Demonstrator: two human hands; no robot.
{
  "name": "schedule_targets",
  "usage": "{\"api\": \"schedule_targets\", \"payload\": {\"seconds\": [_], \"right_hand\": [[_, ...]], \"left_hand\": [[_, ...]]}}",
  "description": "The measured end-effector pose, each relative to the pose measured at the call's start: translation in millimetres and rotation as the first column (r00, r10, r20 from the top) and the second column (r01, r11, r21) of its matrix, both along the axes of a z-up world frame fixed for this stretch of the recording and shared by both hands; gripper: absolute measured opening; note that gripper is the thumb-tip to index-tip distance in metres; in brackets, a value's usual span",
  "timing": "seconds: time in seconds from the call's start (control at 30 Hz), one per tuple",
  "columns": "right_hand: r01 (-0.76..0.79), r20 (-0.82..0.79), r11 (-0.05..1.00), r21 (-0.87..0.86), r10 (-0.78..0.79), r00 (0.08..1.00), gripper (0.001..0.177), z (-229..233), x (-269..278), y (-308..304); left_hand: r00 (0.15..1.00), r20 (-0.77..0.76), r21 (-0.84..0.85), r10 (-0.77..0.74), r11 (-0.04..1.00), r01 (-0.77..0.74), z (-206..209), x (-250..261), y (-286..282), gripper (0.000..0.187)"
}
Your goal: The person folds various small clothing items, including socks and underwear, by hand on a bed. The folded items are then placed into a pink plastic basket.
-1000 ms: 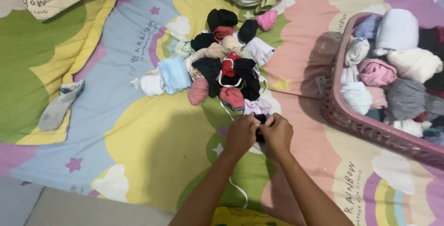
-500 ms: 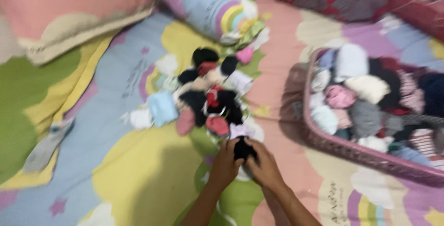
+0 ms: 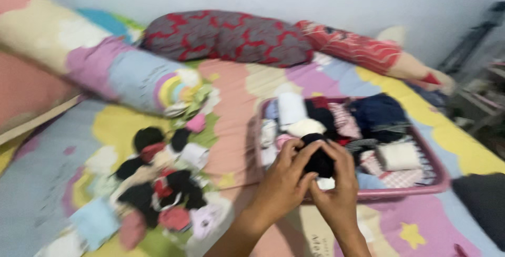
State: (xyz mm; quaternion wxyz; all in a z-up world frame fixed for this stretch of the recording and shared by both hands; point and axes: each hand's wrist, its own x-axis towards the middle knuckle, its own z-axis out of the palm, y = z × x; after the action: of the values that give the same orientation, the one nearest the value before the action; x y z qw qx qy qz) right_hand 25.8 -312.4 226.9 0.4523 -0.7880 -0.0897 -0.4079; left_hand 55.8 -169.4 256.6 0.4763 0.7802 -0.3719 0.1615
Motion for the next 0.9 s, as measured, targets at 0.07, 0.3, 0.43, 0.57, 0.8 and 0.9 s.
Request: {"api": "schedule_targets", "payload": {"seconds": [0.07,0.3,0.43,0.57,0.8,0.9], "right_hand": [[0.083,0.024,0.995,0.056,-0.084,0.996,0.067,0.6,3.9,-28.3],[0.231,0.044,0.972,0.039,-0.232,0.972,0.067,-72.4,79.8,-106.3],[0.058,-0.314,0.940,-0.337,-0.170,0.934,0.076,-119.7,110.9,-117.5],[0.058,-0.538,0.893,-0.446,-0.319,0.780,0.083,-131.3,118.1,-123.2],[0.276,-0.172,0.851,-0.448,-0.385,0.907,0.071,-81.7,89.5,-82.8],[0.273,0.043,0.917,-0.291,-0.272,0.961,0.051,-72.4,67.3,-28.5]], "left_hand": [[0.999,0.001,0.032,-0.036,0.999,0.036,4.4,7.0,-35.9,0.065],[0.998,0.056,0.310,0.014,0.950,-0.031,-71.6,69.2,-132.7,0.065],[0.971,0.201,0.514,0.129,0.830,-0.217,-132.5,108.1,-139.2,0.059],[0.980,0.164,0.525,0.115,0.831,-0.185,-152.5,121.8,-134.9,0.052],[0.954,0.292,0.247,0.066,0.959,-0.142,-120.1,76.6,-73.7,0.055],[0.920,0.304,0.117,0.247,0.949,-0.293,-129.4,65.5,-1.6,0.051]]}}
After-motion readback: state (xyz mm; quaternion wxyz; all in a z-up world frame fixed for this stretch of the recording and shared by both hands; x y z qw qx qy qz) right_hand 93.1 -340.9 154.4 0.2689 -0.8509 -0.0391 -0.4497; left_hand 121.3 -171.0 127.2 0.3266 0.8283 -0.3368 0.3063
